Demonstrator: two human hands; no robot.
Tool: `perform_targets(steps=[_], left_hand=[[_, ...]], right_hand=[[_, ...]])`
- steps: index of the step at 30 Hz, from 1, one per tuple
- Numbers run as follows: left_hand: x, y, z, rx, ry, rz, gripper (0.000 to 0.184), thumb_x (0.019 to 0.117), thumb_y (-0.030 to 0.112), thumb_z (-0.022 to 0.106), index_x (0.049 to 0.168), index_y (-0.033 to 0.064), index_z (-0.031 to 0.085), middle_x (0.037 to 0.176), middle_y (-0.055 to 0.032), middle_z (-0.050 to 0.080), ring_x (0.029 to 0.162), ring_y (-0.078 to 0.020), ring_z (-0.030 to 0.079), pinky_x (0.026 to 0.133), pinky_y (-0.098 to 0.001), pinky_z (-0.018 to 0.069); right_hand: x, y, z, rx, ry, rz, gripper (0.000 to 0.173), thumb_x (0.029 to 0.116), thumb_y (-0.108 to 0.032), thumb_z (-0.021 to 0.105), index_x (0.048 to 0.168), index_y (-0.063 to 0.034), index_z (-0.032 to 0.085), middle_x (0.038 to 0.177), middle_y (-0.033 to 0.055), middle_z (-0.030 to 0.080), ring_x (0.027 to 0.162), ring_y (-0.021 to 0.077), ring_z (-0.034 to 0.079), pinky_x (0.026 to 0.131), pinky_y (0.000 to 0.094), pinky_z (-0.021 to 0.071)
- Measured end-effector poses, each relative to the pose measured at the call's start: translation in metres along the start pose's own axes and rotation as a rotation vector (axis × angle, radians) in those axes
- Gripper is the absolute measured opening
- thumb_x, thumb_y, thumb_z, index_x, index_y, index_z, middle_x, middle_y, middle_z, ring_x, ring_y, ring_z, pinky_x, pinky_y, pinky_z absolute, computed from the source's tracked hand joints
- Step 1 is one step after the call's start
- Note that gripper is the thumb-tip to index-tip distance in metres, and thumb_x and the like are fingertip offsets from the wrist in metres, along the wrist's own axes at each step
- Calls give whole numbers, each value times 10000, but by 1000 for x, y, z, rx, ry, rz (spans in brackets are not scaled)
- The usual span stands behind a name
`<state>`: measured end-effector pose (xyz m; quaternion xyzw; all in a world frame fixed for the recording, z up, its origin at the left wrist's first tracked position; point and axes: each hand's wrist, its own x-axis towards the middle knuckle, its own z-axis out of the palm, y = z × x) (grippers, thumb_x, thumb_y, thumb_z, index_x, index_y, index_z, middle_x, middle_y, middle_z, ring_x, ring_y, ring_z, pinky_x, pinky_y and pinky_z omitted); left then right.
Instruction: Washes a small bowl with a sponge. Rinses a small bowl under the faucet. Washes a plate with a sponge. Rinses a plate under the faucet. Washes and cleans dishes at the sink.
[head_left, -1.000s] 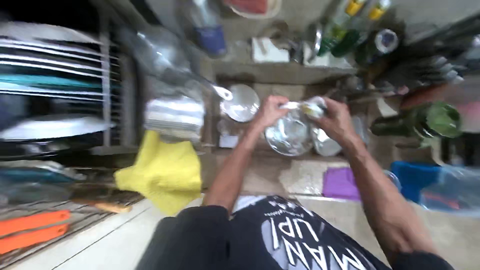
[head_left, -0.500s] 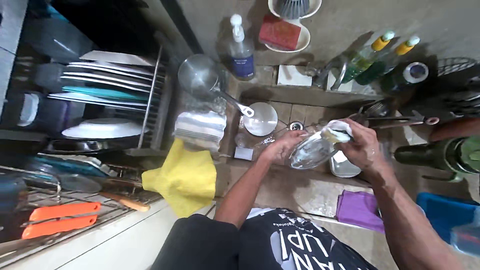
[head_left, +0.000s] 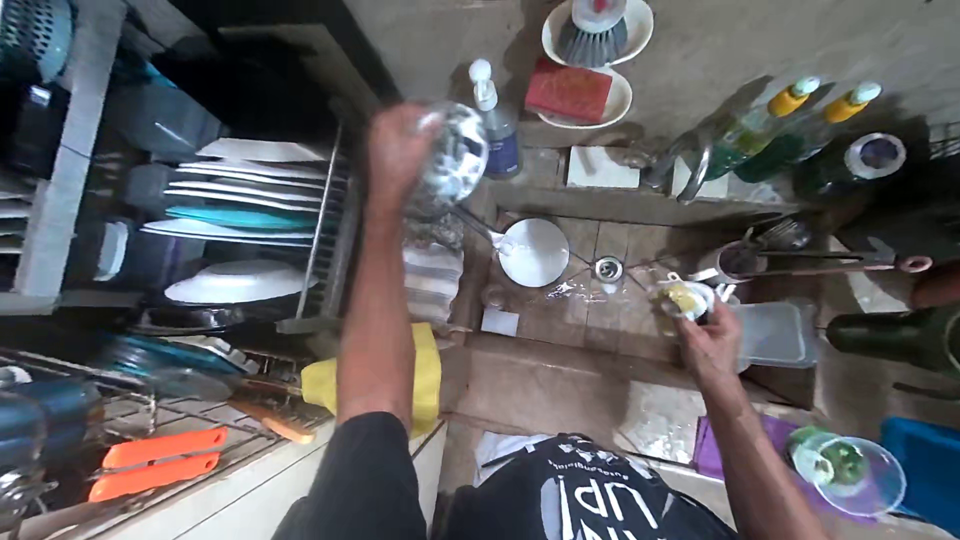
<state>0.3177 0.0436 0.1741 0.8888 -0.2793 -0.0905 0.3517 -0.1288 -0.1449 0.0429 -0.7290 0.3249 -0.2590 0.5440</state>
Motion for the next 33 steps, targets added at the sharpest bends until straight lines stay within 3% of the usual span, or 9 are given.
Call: perform_targets(steps=[3, 7, 11, 13, 16, 19, 28, 33], left_hand=[[32, -51, -10, 5, 63, -79, 422, 1018, 359, 599, 1259, 20, 671, 1199, -185, 692, 1106, -247, 672, 1012, -448, 520], [48, -79, -2, -2, 66, -176, 416, 1026, 342, 596, 1270, 12, 663, 1224, -196, 682, 1147, -260, 655, 1044, -455, 494], [59, -111, 9, -99, 109, -267, 405, 1026, 356, 580, 1256, 36, 676, 1178, -149, 696, 1047, -191, 672, 956, -401, 538], [60, -117, 15, -92, 122, -258, 409, 1024, 374, 588, 1238, 39, 681, 1144, -141, 699, 999, -185, 665, 916, -395, 533], [59, -117, 21, -16, 106, -226, 440, 1016, 371, 597, 1270, 19, 668, 1215, -187, 691, 1139, -263, 663, 1033, -467, 508], [59, -117, 25, 77, 78, -211, 450, 1020, 375, 583, 1268, 9, 663, 1231, -214, 679, 1175, -307, 649, 1057, -506, 487], [60, -117, 28, 261, 42, -168, 397, 1025, 350, 569, 1220, 28, 694, 1178, -203, 704, 1139, -316, 667, 1046, -523, 482], [56, -121, 25, 234, 11, -158, 420, 1031, 367, 566, 1240, 23, 683, 1196, -214, 692, 1148, -327, 659, 1048, -528, 483]], right_hand=[[-8, 12, 7, 38, -27, 118, 347, 904, -47, 626, 1234, 61, 618, 1046, 94, 732, 891, 138, 729, 799, 342, 635], [-4, 17, 13, 31, -79, 171, 329, 904, -45, 618, 1222, 39, 637, 1043, 85, 734, 882, 145, 730, 795, 348, 636], [5, 19, 18, 32, -103, 189, 336, 912, -46, 623, 1238, 35, 634, 1060, 95, 732, 890, 153, 732, 800, 352, 639], [8, 20, 21, 41, -108, 205, 345, 910, -49, 620, 1244, 39, 628, 1069, 102, 729, 895, 166, 733, 800, 365, 641], [10, 22, 24, 40, -128, 245, 336, 910, -37, 622, 1237, 43, 624, 1067, 105, 722, 902, 164, 728, 807, 369, 637], [10, 23, 28, 38, -152, 265, 338, 908, -37, 625, 1239, 33, 629, 1061, 92, 726, 901, 149, 725, 801, 351, 635], [13, 32, 30, 34, -191, 298, 343, 920, -91, 647, 1249, 6, 641, 1075, 97, 730, 906, 179, 732, 795, 377, 640], [14, 32, 31, -18, -220, 349, 309, 919, -92, 655, 1218, -16, 658, 1040, 77, 729, 872, 148, 721, 770, 346, 627]])
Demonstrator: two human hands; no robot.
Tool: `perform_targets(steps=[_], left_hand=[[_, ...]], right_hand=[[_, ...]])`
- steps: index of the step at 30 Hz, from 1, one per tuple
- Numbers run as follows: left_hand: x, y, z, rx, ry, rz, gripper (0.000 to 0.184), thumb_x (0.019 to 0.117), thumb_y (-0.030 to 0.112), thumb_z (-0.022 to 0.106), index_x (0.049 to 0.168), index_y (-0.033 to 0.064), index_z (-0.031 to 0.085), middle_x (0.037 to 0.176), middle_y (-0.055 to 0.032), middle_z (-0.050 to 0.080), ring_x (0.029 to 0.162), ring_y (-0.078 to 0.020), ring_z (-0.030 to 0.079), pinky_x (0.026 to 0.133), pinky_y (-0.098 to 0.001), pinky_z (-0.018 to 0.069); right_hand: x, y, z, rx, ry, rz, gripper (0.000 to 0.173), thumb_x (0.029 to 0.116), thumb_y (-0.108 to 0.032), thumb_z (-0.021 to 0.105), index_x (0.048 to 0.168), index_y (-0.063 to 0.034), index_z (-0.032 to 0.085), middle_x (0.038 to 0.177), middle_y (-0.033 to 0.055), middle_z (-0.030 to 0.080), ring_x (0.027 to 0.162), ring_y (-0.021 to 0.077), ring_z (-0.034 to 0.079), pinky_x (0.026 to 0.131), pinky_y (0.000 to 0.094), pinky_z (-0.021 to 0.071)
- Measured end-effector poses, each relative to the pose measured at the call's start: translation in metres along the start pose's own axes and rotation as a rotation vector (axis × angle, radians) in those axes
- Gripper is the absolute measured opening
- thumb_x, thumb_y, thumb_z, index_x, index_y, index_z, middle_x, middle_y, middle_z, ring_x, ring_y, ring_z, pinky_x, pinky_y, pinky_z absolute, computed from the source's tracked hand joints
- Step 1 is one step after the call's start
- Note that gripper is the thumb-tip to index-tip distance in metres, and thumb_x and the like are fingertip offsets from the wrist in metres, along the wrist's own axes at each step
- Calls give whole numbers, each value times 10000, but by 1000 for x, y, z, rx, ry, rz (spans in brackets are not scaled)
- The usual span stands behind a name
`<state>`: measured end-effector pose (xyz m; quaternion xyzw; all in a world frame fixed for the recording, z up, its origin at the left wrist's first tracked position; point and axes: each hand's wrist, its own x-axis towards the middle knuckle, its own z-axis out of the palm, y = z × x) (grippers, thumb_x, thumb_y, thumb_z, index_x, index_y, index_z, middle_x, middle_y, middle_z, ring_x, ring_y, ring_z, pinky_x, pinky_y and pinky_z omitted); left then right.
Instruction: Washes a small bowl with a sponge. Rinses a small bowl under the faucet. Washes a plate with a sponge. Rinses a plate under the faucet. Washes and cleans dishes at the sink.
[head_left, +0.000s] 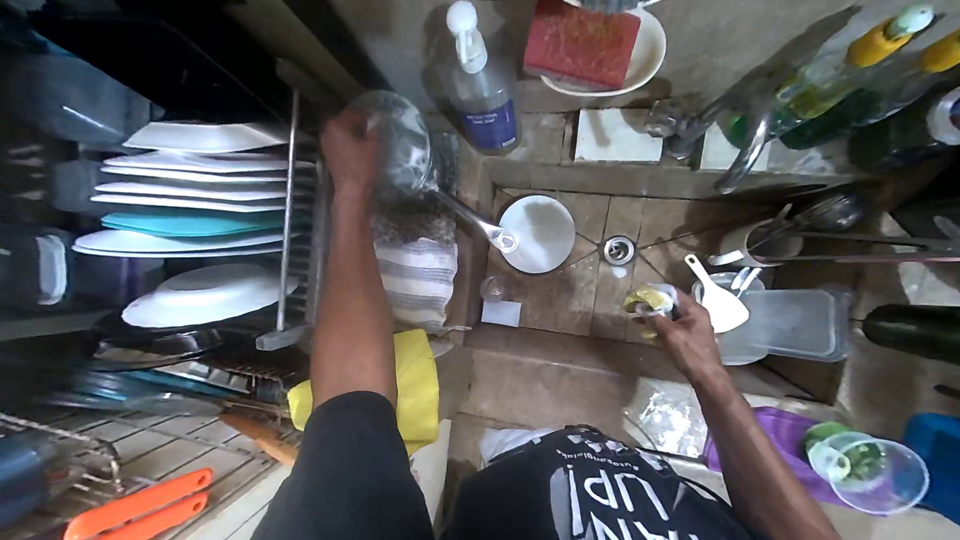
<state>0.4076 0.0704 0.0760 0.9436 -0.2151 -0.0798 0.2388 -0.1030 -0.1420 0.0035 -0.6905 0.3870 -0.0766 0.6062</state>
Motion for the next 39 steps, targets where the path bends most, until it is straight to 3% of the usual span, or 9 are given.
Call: perform_targets(steps=[10, 15, 18, 20, 21, 23, 27, 34, 39], left_hand=[[-1, 4, -12, -50, -38, -45, 415, 1035, 377, 565, 1235, 32, 682, 1189, -193, 694, 1121, -280, 665, 1028, -506, 493], [-2, -21, -5, -868, 175, -118, 281, 1081, 303, 499, 1177, 68, 619, 926, -2, 630, 734, -84, 586, 673, -267, 528], [-18, -15, 7, -1472, 253, -270, 333, 1111, 247, 373, 1352, 49, 488, 1161, -122, 652, 1041, -225, 658, 893, -439, 585], [-22, -18, 19, -1623, 273, -358, 269, 1107, 251, 381, 1265, 80, 514, 1051, -100, 645, 919, -192, 649, 801, -400, 593], [-18, -22, 26, -1637, 286, -414, 182, 1095, 257, 416, 1118, 114, 526, 870, -45, 590, 711, -129, 573, 637, -309, 546], [-16, -27, 38, -1652, 282, -480, 166, 1082, 272, 440, 991, 149, 505, 742, -1, 513, 577, -90, 485, 532, -246, 482], [-20, -26, 41, -1642, 249, -518, 321, 1098, 289, 394, 1327, 89, 497, 1169, -131, 644, 1050, -253, 654, 880, -481, 582], [-24, -26, 7, -1286, 106, -218, 616, 1095, 562, 194, 1501, 166, 434, 1382, -98, 611, 1260, -263, 598, 1015, -550, 534], [-24, -44, 9, -577, 311, -457, 420, 1009, 311, 598, 1309, 18, 589, 1212, -145, 655, 1076, -210, 665, 921, -417, 575]], right_hand=[[1, 7, 0, -18, -27, 10, 306, 928, -115, 662, 1221, -26, 664, 1033, 82, 727, 865, 137, 718, 778, 342, 626], [0, 7, -2, -21, -26, 66, 335, 917, -104, 667, 1239, -14, 648, 1042, 96, 724, 876, 164, 721, 784, 378, 629], [2, 5, 1, -4, -38, 65, 332, 927, -111, 664, 1241, -6, 644, 1049, 98, 725, 882, 163, 722, 788, 369, 629], [4, 2, 4, -4, -48, 54, 325, 929, -116, 666, 1235, -6, 651, 1044, 95, 726, 881, 156, 720, 788, 364, 628], [5, 2, 5, -4, -56, 52, 323, 933, -113, 665, 1236, -4, 649, 1045, 95, 724, 881, 155, 718, 791, 363, 627], [5, -1, 6, -11, -65, 45, 325, 932, -110, 662, 1238, -3, 648, 1042, 92, 721, 871, 145, 714, 784, 351, 623], [6, 2, 4, -24, -59, 29, 345, 929, -110, 663, 1259, -14, 646, 1052, 90, 723, 870, 144, 718, 774, 348, 628], [3, 4, 5, 19, -55, 56, 328, 930, -105, 661, 1243, -6, 644, 1044, 86, 729, 867, 149, 725, 772, 345, 631], [3, 4, 11, -4, -78, 78, 325, 916, -95, 673, 1229, -9, 654, 1034, 87, 727, 850, 146, 722, 767, 349, 629]])
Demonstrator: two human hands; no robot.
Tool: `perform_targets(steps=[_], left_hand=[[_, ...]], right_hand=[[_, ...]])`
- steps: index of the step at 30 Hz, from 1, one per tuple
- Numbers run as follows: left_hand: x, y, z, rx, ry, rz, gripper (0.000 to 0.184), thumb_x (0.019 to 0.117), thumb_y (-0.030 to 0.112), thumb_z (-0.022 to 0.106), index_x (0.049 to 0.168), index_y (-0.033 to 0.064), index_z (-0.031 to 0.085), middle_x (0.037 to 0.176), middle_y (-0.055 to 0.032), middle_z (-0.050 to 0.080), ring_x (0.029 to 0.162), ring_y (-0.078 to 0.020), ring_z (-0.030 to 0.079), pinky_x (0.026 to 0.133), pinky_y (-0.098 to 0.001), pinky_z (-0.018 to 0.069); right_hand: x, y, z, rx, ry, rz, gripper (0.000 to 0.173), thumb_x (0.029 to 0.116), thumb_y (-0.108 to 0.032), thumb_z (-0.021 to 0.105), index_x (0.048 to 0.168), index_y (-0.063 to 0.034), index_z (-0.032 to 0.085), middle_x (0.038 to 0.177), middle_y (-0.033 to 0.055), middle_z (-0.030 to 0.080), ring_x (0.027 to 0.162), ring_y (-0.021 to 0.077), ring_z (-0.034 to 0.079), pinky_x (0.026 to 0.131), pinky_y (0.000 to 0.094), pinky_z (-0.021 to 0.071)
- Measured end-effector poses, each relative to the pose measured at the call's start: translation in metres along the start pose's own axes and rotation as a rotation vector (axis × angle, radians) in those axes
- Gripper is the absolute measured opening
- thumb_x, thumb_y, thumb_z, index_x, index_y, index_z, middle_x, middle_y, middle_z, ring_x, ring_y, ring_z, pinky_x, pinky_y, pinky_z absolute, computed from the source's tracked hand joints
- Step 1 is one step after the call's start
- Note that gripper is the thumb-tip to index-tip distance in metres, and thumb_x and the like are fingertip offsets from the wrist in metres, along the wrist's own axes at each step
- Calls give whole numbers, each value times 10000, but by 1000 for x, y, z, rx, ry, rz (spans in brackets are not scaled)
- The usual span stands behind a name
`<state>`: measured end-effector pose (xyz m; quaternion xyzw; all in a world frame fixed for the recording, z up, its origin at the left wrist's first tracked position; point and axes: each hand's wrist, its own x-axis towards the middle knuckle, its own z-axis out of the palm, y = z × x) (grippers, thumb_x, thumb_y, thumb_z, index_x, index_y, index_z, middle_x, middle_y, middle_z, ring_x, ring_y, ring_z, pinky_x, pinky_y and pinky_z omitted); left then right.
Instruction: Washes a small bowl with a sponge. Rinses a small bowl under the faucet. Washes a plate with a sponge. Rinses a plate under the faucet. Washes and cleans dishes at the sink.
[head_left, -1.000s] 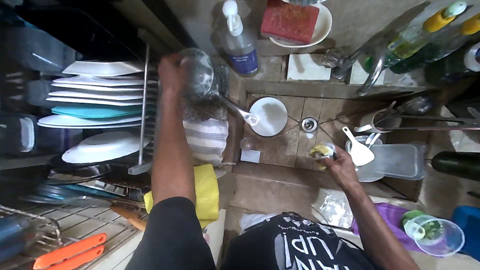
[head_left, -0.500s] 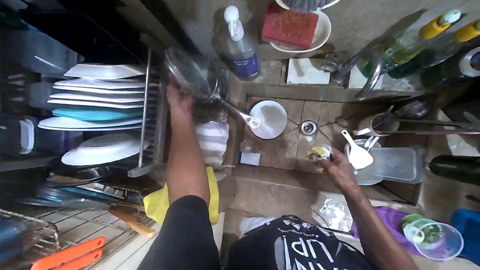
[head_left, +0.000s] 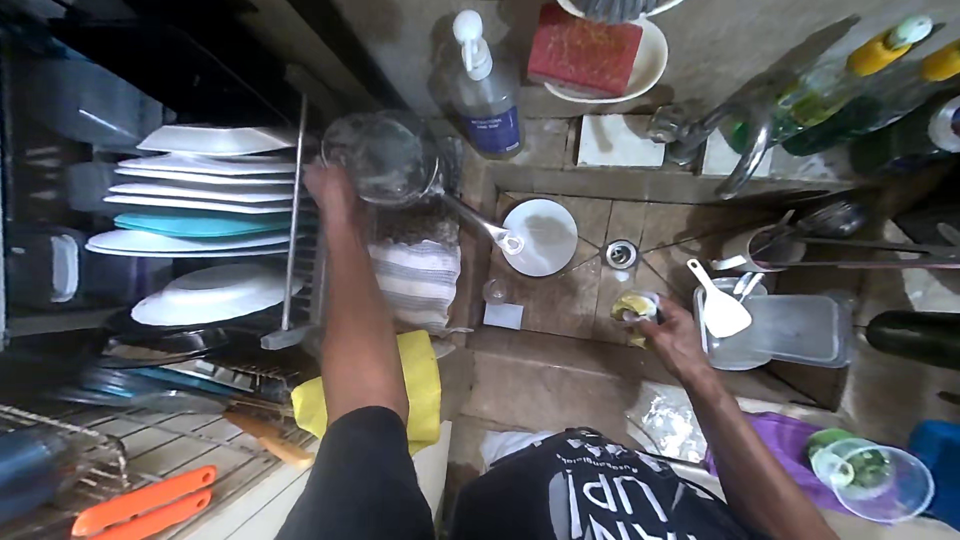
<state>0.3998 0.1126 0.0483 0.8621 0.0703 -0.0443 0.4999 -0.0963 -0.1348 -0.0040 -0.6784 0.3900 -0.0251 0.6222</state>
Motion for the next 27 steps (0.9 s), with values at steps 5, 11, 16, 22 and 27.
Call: perform_targets(steps=[5, 11, 16, 22, 27], left_hand=[[-13, -4, -2, 600, 73, 153, 535, 991, 271, 597, 1485, 77, 527, 1475, -210, 542, 1390, -336, 503, 1166, -475, 381], [-28, 3, -1, 825, 69, 239, 563, 966, 426, 567, 1446, 134, 582, 1567, -253, 391, 1433, -446, 383, 1147, -594, 342], [-107, 37, 27, 194, 308, 797, 329, 1050, 251, 554, 1197, -24, 661, 1081, -141, 695, 973, -184, 667, 870, -303, 537], [-333, -39, 84, 32, -328, 425, 257, 1072, 233, 507, 1059, 4, 622, 807, -84, 613, 655, -114, 587, 602, -269, 531], [-296, -144, 180, 117, -372, -287, 428, 1051, 256, 580, 1377, -20, 549, 1278, -246, 642, 1140, -355, 657, 999, -520, 538]], right_hand=[[-1, -7, 1, -21, -13, 45, 335, 945, -70, 655, 1276, -24, 636, 1034, 104, 716, 839, 157, 706, 761, 367, 613], [11, 12, 7, 812, 114, 358, 339, 1078, -193, 423, 1388, -72, 490, 1191, 176, 681, 1017, 332, 707, 828, 505, 615], [14, 30, 8, 1056, 143, 462, 377, 1044, -356, 438, 1325, -124, 533, 1187, 155, 675, 1009, 324, 699, 817, 518, 607], [11, 52, 6, 1012, 98, 392, 394, 963, -170, 551, 1347, -96, 507, 1209, 169, 664, 1008, 301, 695, 823, 465, 610], [13, 54, 0, 922, 116, 392, 368, 1027, -94, 380, 1385, -15, 416, 1149, 193, 671, 957, 305, 712, 793, 459, 623]])
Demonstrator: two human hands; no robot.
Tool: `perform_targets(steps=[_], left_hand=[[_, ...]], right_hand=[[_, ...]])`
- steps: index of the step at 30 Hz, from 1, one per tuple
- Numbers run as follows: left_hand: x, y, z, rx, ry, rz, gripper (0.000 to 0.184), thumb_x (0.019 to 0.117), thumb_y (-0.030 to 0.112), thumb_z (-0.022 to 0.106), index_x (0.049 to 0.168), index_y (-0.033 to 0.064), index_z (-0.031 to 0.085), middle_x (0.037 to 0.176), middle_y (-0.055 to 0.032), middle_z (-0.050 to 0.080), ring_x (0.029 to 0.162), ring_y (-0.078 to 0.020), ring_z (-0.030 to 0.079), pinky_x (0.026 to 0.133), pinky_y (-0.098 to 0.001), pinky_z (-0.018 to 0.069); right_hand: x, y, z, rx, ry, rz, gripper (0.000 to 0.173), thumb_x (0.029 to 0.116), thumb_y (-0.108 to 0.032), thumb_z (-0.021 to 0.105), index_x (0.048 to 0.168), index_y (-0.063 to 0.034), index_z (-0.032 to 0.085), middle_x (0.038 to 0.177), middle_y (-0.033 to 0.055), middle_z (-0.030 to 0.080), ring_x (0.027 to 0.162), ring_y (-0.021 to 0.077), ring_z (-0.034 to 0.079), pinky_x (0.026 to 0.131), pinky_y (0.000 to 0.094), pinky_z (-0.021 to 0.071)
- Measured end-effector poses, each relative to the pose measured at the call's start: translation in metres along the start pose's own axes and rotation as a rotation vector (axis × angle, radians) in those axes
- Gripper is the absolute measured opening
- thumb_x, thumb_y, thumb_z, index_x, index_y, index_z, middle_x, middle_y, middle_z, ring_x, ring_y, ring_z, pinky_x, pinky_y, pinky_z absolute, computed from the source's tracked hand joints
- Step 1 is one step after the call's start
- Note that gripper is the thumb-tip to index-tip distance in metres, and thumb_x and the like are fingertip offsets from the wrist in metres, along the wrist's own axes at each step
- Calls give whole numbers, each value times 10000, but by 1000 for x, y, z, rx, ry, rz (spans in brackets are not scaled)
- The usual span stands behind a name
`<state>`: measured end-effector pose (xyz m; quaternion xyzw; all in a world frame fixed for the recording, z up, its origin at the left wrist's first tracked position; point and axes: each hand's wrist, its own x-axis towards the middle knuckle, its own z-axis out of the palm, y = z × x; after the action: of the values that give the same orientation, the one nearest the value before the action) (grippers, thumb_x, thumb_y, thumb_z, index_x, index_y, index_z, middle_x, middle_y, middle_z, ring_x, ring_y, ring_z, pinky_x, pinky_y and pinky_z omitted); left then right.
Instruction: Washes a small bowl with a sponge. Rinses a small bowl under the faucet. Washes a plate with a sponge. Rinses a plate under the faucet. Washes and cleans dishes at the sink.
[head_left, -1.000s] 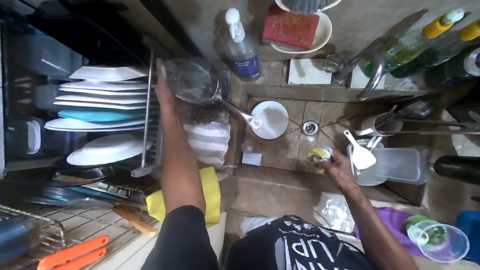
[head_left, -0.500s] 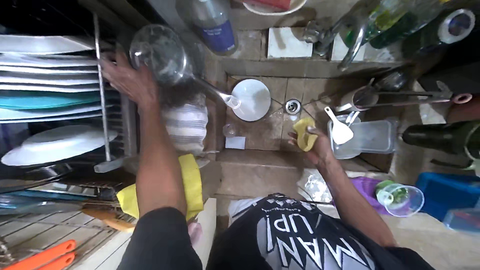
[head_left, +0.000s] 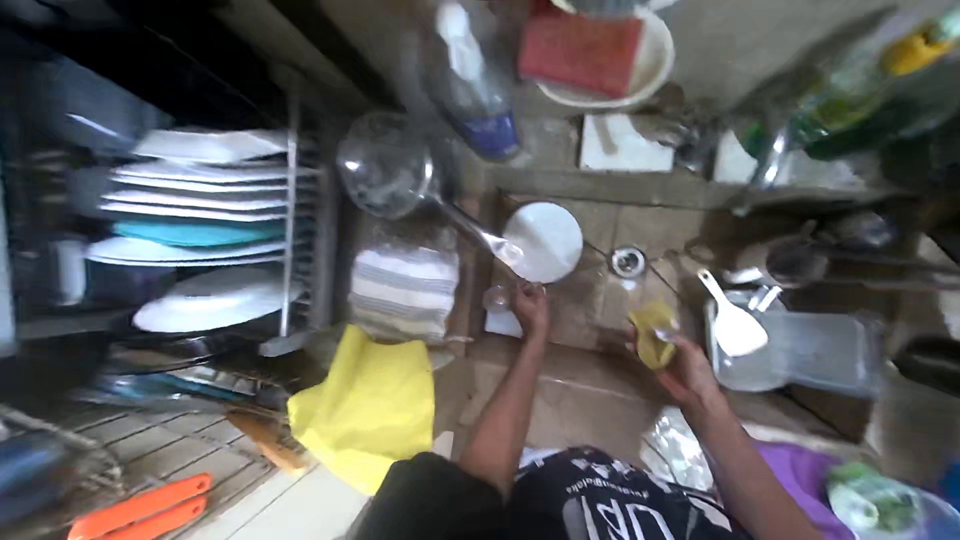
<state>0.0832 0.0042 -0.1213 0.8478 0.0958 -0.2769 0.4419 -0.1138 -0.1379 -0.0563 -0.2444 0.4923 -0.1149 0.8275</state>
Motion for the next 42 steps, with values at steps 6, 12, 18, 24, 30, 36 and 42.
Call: perform_targets(steps=[6, 12, 18, 24, 30, 36, 42], left_hand=[[50, 24, 31, 147, 115, -335, 690, 1051, 441, 521, 1562, 15, 340, 1538, -262, 443, 1426, -402, 437, 1158, -572, 378], [59, 34, 47, 155, 130, -409, 680, 1036, 360, 589, 1525, -50, 353, 1504, -297, 457, 1400, -405, 465, 1145, -526, 409], [73, 27, 55, 10, 206, -391, 744, 1050, 428, 545, 1594, 20, 243, 1541, -275, 426, 1427, -391, 437, 1163, -535, 388], [78, 31, 60, -161, 173, -240, 685, 1060, 411, 534, 1582, 40, 295, 1539, -246, 441, 1412, -359, 458, 1154, -526, 401], [70, 40, 57, -63, 35, -113, 540, 1027, 322, 609, 1450, 4, 504, 1417, -237, 567, 1344, -344, 529, 1134, -510, 422], [30, 36, 38, -155, -194, -45, 468, 989, 182, 642, 1386, -39, 530, 1323, -248, 608, 1216, -322, 614, 1043, -495, 514], [-48, 47, 22, -247, -377, 36, 516, 1097, 296, 472, 1519, 12, 387, 1403, -195, 578, 1253, -225, 607, 1074, -423, 510]], right_hand=[[6, -6, -10, -17, 62, 14, 373, 1018, -107, 372, 1385, -54, 415, 1137, 182, 677, 936, 300, 721, 759, 454, 629], [11, -4, -4, -13, 95, 32, 368, 1020, -53, 390, 1387, -22, 403, 1168, 199, 653, 971, 326, 712, 774, 480, 628], [11, -4, -2, -31, 82, 40, 376, 1026, -38, 383, 1401, -9, 392, 1177, 223, 648, 998, 344, 705, 793, 488, 624], [14, -2, -5, -34, 95, 61, 353, 1033, -57, 376, 1380, -19, 424, 1160, 218, 660, 980, 350, 709, 800, 500, 621], [12, -3, 5, -146, 85, 35, 350, 1070, -154, 401, 1390, -31, 473, 1183, 206, 665, 995, 335, 706, 810, 489, 619], [31, -31, 20, -856, 136, -343, 372, 1079, -263, 475, 1363, -58, 601, 1221, 142, 668, 1006, 220, 663, 855, 450, 564], [65, 2, 65, -1214, -76, -776, 263, 939, -25, 602, 1167, 35, 720, 1359, 236, 617, 1285, 343, 588, 1106, 497, 474]])
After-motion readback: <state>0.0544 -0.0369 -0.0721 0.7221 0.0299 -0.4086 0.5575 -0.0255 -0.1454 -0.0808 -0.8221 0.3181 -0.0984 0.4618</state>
